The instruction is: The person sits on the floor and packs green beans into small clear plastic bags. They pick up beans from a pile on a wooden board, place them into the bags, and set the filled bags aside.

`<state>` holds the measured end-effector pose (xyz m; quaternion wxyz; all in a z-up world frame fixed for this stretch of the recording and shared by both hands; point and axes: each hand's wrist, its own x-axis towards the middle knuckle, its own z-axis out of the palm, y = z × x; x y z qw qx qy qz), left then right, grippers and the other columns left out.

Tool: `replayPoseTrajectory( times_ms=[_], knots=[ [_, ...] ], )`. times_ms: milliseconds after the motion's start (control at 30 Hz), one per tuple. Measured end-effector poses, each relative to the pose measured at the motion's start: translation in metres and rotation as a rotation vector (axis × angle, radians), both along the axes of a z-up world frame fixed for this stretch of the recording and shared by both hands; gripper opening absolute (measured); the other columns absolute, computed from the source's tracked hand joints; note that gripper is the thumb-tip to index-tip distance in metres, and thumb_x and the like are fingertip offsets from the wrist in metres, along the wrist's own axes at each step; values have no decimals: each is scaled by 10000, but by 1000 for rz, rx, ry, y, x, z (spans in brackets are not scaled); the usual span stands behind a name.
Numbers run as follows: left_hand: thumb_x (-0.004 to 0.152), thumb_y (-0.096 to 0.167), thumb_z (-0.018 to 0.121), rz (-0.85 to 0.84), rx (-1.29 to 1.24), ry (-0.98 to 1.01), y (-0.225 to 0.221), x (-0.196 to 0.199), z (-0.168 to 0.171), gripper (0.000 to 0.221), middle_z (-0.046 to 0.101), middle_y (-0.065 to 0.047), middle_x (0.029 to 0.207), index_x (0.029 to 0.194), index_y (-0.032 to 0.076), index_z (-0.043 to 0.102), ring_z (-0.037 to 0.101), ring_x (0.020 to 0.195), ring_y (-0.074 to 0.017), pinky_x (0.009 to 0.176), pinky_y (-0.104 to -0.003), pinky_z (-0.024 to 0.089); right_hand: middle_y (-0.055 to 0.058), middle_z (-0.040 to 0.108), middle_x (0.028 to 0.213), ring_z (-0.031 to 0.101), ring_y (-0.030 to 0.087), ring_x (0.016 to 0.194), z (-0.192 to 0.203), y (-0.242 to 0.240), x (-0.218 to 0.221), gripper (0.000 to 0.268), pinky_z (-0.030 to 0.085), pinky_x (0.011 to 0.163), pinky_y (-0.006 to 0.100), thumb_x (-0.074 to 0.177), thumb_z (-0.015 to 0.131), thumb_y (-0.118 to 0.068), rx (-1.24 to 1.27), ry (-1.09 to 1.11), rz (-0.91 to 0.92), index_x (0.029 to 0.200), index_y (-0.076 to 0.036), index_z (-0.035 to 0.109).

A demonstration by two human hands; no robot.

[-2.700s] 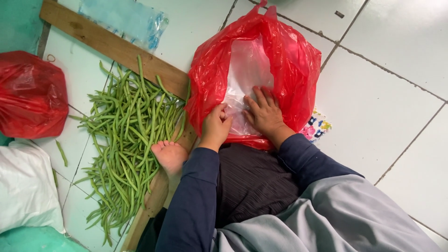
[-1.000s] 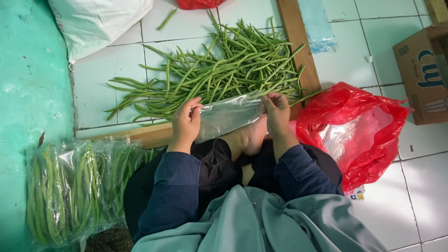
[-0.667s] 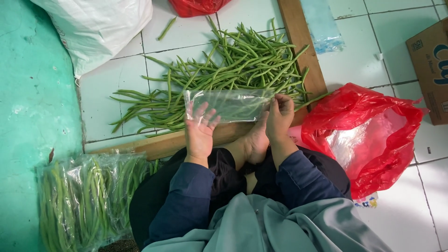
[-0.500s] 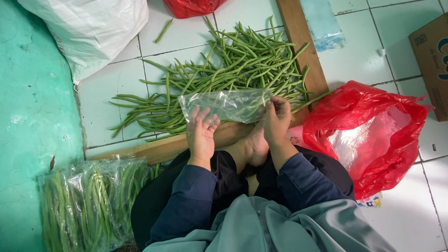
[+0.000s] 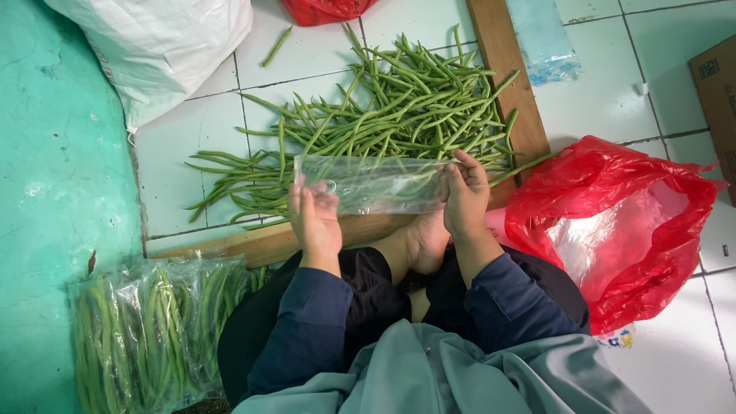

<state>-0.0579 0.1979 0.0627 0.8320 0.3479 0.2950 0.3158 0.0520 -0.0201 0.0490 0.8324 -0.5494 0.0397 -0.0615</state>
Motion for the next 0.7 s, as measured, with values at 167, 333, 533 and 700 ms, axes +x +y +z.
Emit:
replayPoseTrajectory(
  times_ms=[167,333,533,700],
  knots=[
    [1027,231,588,-280,-111,-218,-48,-10,-5,557,631,-113,1363,1543,214,379,669,1145,-255,990,-440,558,120,687,797,417,69,370,-5,12,-13,255,358,344,219,1039,585,24,17,61,-58,1274,-60,633],
    [947,467,579,-383,-137,-308,-52,-12,-2,722,519,-119,1525,1597,320,300,594,1276,-287,1021,-464,554,129,733,892,538,58,491,4,21,-26,268,432,452,190,1024,616,33,-55,38,-96,1285,-17,648],
    [938,584,613,-498,-75,-164,-58,-5,24,825,445,-83,1585,1615,327,217,587,1292,-264,885,-353,531,131,773,1084,550,47,427,-1,26,-31,421,480,440,207,1044,541,51,-228,-8,-31,1449,-62,560],
    [1001,354,615,-486,-72,49,-54,-1,-21,617,666,-179,1313,1538,123,418,696,1106,-305,849,-403,593,74,781,1090,632,18,539,-21,28,-36,482,520,450,176,1009,612,20,-418,-39,120,1475,-96,573]
  ],
)
